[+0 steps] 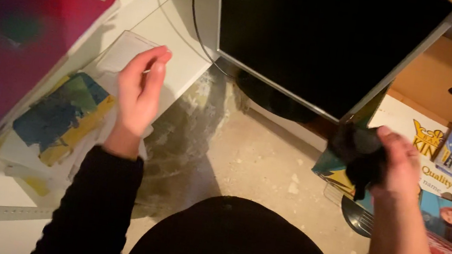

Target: The person clears a cluttered desk by wiping a monitor and several books with a black cloth, then stacks the books on a shelf. They also handle a plastic-wrapped ring and a cardboard box while tidying the workspace.

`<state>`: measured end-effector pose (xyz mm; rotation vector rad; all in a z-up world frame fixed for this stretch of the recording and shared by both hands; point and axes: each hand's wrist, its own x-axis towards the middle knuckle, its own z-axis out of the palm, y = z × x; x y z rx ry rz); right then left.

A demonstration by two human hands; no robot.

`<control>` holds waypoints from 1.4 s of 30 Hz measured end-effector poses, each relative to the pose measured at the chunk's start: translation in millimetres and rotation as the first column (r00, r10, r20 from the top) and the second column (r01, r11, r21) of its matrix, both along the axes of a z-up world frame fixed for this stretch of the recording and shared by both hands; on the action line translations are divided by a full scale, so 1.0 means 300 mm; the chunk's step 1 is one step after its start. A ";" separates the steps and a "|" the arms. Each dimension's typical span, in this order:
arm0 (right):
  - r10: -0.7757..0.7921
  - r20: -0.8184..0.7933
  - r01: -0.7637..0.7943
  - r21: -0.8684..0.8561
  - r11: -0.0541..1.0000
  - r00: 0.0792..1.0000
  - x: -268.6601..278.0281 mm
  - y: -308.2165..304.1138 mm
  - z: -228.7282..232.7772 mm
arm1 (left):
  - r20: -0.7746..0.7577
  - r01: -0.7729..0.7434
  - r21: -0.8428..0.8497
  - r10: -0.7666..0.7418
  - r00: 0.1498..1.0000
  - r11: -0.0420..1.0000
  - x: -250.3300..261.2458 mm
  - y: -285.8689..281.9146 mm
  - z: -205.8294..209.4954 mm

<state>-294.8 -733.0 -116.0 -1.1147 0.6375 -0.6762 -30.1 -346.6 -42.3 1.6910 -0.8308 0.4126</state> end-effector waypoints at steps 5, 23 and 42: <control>-0.121 0.096 0.134 -0.141 0.981 0.988 0.050 -0.018 0.220 | -0.702 0.041 0.088 0.033 0.712 0.995 0.057 -0.247 -0.084; -0.054 -0.050 -0.011 -0.828 0.561 0.997 0.325 -0.219 0.277 | -0.615 0.030 0.033 -0.003 0.788 0.999 0.594 -0.652 0.090; -0.274 -0.131 0.022 -0.871 0.490 0.953 0.151 0.112 0.172 | -0.557 0.190 -0.460 -0.449 0.699 0.867 0.694 -0.461 -0.028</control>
